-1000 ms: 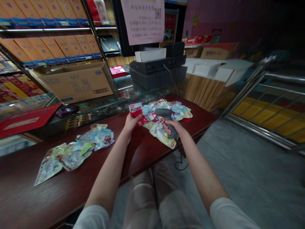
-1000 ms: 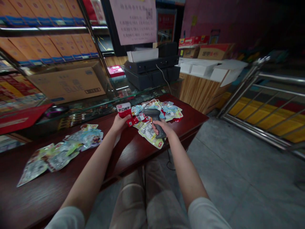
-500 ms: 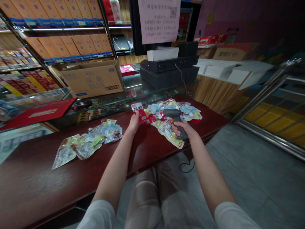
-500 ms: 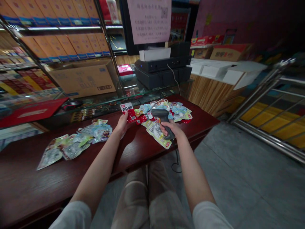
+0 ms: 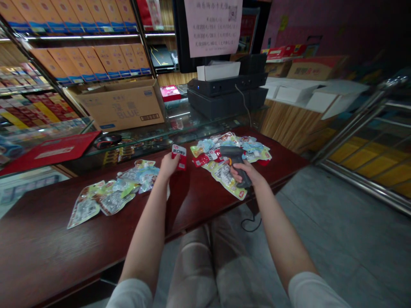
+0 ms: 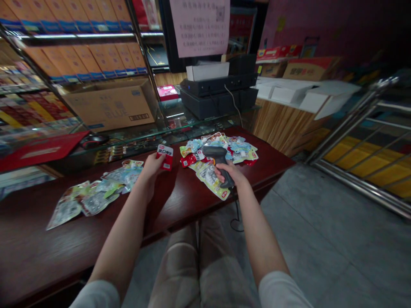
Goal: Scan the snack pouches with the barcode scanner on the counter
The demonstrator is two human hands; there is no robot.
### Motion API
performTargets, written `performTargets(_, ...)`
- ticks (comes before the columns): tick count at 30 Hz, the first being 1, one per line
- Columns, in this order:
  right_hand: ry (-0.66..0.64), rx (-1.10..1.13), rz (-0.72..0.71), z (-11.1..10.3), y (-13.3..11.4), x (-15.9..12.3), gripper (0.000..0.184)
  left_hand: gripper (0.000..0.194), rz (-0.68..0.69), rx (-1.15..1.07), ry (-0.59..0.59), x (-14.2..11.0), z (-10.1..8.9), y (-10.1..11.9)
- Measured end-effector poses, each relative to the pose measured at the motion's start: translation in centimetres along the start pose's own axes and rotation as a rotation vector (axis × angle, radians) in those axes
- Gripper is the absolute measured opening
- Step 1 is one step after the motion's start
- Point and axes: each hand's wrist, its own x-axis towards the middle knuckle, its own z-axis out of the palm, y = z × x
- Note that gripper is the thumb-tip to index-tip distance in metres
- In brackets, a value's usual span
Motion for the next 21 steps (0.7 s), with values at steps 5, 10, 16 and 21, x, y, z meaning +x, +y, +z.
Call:
performTargets(5, 0.0, -0.01, -0.005, 0.0, 0.0, 0.0, 0.032, 0.041, -0.063, 0.921, 0.032, -2.1, -4.5, -0.3)
performTargets(10, 0.03, 0.009, -0.012, 0.0, 0.0, 0.0, 0.028, 0.069, 0.006, 1.137, 0.216, -4.9, -4.2, -0.1)
performTargets(16, 0.036, 0.02, -0.016, 0.1, 0.1, 0.1, 0.028, 0.072, 0.089, 1.124, -0.212, -5.4, -2.5, -1.4)
performTargets(21, 0.027, 0.021, -0.011, 0.4, 0.0, 0.1, 0.029, 0.08, -0.079, 1.171, -0.322, -5.2, -4.2, -2.4)
